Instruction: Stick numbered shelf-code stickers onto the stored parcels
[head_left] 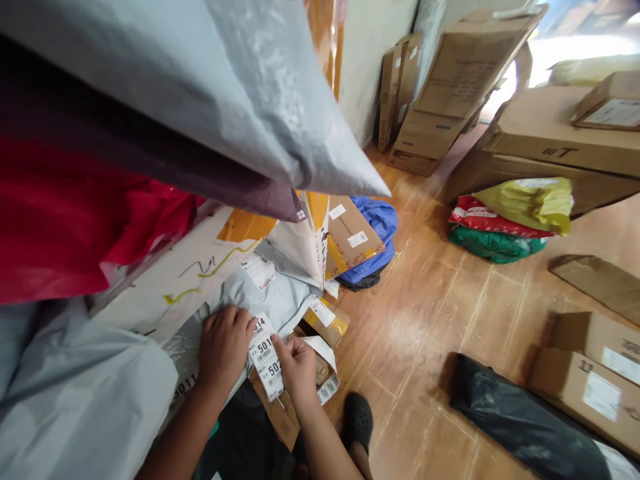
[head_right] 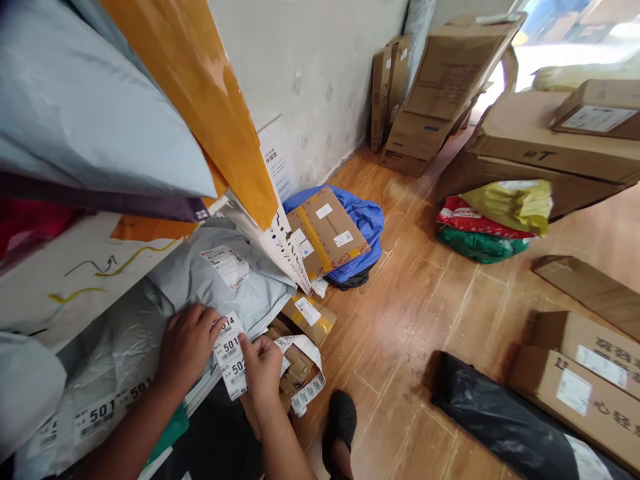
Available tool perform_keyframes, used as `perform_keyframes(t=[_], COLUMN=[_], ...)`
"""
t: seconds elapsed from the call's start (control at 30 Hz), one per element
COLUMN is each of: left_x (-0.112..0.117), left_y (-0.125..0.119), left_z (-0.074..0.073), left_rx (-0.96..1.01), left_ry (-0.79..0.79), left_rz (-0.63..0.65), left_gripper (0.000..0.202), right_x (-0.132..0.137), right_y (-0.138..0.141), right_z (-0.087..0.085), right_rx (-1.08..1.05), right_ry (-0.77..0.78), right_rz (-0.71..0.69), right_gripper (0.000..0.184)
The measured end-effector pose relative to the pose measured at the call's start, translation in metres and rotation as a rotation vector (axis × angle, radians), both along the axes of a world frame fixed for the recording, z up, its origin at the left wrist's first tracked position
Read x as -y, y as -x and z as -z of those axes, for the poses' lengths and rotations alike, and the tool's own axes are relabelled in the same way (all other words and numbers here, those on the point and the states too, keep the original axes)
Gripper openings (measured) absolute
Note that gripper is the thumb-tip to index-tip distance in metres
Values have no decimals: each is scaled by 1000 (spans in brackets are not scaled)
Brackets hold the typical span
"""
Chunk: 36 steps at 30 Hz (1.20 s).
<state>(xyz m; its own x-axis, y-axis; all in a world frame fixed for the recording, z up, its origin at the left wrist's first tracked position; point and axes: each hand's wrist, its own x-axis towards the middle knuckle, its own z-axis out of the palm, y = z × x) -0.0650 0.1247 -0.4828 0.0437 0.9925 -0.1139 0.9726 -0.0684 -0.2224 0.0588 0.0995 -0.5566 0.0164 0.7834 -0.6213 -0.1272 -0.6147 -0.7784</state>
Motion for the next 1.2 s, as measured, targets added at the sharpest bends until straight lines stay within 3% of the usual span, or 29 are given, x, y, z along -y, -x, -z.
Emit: perform_keyframes(t=[0.2, 0.33, 0.4, 0.47, 0.53, 0.63, 0.7, 0.73, 0.83, 0.9, 0.93, 1.07, 1.2], left_x=[3, 12, 16, 21, 29, 60, 94, 113, 167, 190, 197, 209, 222], left_y=[2, 6, 8, 5, -6, -42, -73, -89, -128, -145, -150, -154, -150], left_z=[3, 9, 10, 6, -5, -29, -45, -53, -71, -83, -90, -120, -145], left_rx=[65, 134, 161, 175, 161, 287, 649, 918, 1562, 1792, 1860, 1971, 1949], left_ry=[-23, -209, -217, -122, -73, -176, -118, -2, 311, 309, 260, 151, 47], left_rz=[-37, -89, -25, 47, -17, -260, -329, -365, -790, -1047, -1098, -1026, -1053], left_gripper=[20, 36, 32, 37, 43, 40, 44, 47, 58, 68, 73, 77, 81], right_x=[15, 18, 21, 29, 42, 74, 98, 109, 132, 139, 141, 146, 163], right_y=[-24, -46, -56, -66, -75, -88, -99, -104, -122, -131, -134, -137, -132], right_z=[-9, -16, -19, -25, -33, -56, -77, -88, -123, -143, -151, -175, -191], right_rx=[59, 31, 18, -3, -45, -134, -182, -196, -193, -173, -167, -194, -223], right_ry=[-36, -41, -50, -58, -54, -43, -47, -50, -41, -33, -33, -60, -104], right_rz=[72, 91, 85, 76, 71, 71, 49, 30, -3, 0, -1, -42, -97], right_gripper=[62, 62, 61, 61, 60, 55, 51, 50, 48, 50, 50, 50, 50])
